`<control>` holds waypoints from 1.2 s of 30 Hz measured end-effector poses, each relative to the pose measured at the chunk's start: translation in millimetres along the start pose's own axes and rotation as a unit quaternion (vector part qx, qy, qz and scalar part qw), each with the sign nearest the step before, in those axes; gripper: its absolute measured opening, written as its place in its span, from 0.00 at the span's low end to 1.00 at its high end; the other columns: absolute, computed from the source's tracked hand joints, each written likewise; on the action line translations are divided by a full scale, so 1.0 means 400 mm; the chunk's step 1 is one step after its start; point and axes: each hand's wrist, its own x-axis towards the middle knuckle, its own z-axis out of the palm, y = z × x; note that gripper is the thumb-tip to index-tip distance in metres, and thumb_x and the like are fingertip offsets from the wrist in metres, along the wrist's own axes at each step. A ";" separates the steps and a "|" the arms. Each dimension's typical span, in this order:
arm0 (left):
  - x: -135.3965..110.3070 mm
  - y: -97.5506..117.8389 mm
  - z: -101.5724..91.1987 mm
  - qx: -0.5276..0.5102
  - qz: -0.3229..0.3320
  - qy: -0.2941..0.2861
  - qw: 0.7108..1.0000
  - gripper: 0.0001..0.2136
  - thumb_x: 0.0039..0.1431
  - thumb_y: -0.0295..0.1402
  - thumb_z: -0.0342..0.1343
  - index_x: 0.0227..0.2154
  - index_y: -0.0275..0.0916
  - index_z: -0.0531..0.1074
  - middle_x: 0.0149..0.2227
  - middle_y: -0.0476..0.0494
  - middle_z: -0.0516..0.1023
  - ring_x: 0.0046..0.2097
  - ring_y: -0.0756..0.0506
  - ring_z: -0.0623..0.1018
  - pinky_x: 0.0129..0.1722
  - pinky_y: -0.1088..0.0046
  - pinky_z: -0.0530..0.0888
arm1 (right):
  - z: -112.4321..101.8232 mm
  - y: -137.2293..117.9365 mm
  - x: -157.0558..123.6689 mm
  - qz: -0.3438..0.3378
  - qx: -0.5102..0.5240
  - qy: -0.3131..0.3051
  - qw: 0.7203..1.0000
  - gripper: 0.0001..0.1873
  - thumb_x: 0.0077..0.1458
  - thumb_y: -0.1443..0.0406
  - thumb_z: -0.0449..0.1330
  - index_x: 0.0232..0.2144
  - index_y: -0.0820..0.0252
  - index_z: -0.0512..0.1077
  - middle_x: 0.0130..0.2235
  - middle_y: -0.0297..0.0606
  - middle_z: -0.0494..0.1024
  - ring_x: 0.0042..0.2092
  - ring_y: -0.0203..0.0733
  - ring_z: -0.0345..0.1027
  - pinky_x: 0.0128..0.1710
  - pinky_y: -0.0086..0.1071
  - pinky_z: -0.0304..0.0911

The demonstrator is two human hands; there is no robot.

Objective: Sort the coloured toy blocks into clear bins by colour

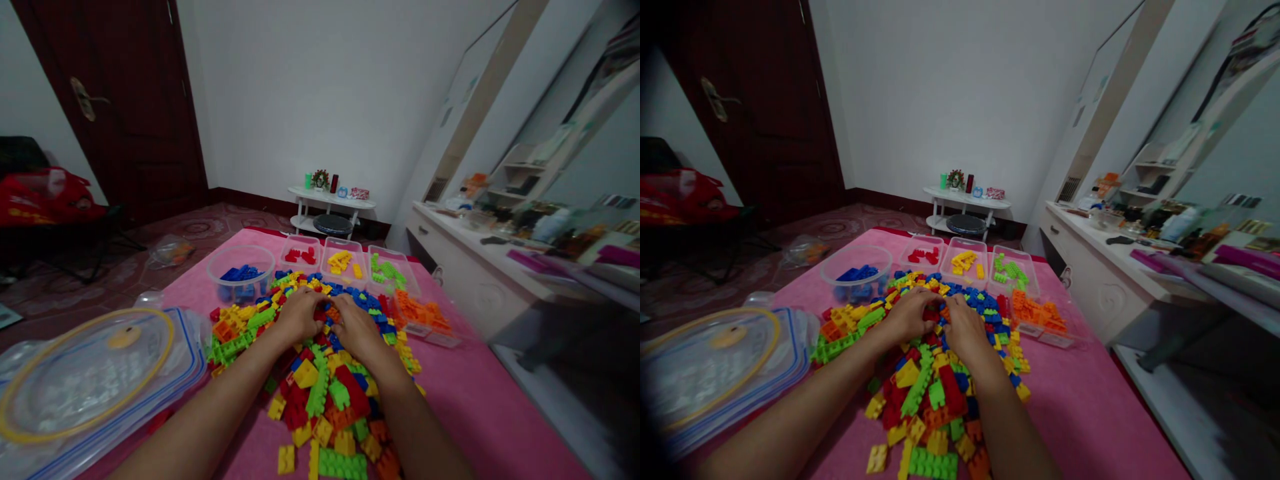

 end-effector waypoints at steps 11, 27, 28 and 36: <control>0.016 -0.011 -0.002 -0.151 -0.020 -0.049 0.987 0.16 0.47 0.31 0.55 0.41 0.42 0.75 0.34 0.52 0.80 0.36 0.48 0.77 0.40 0.75 0.70 | 0.001 -0.020 -0.012 0.068 -0.066 0.010 0.995 0.15 0.50 0.68 0.56 0.43 0.58 0.69 0.45 0.41 0.70 0.44 0.44 0.70 0.39 0.32 0.59; 0.019 -0.021 0.015 -0.133 -0.040 -0.015 0.990 0.12 0.54 0.34 0.54 0.40 0.42 0.77 0.40 0.48 0.80 0.41 0.46 0.78 0.41 0.72 0.71 | -0.246 0.183 -0.062 0.242 -0.067 0.266 0.931 0.19 0.47 0.59 0.60 0.42 0.57 0.74 0.43 0.43 0.78 0.37 0.45 0.71 0.35 0.35 0.61; 0.019 -0.013 0.009 -0.131 -0.039 0.000 0.991 0.12 0.54 0.34 0.54 0.40 0.41 0.77 0.41 0.47 0.80 0.42 0.45 0.77 0.44 0.71 0.71 | -0.249 0.192 -0.066 0.237 -0.061 0.276 0.929 0.20 0.47 0.58 0.60 0.44 0.58 0.74 0.44 0.43 0.78 0.37 0.45 0.71 0.36 0.35 0.62; -0.096 0.254 -0.058 -0.157 0.288 -0.116 0.938 0.22 0.56 0.45 0.56 0.52 0.47 0.69 0.56 0.45 0.70 0.56 0.43 0.70 0.55 0.68 0.66 | -0.224 0.160 -0.042 0.164 0.069 0.269 0.946 0.13 0.48 0.58 0.60 0.33 0.57 0.78 0.33 0.38 0.80 0.32 0.42 0.72 0.33 0.33 0.64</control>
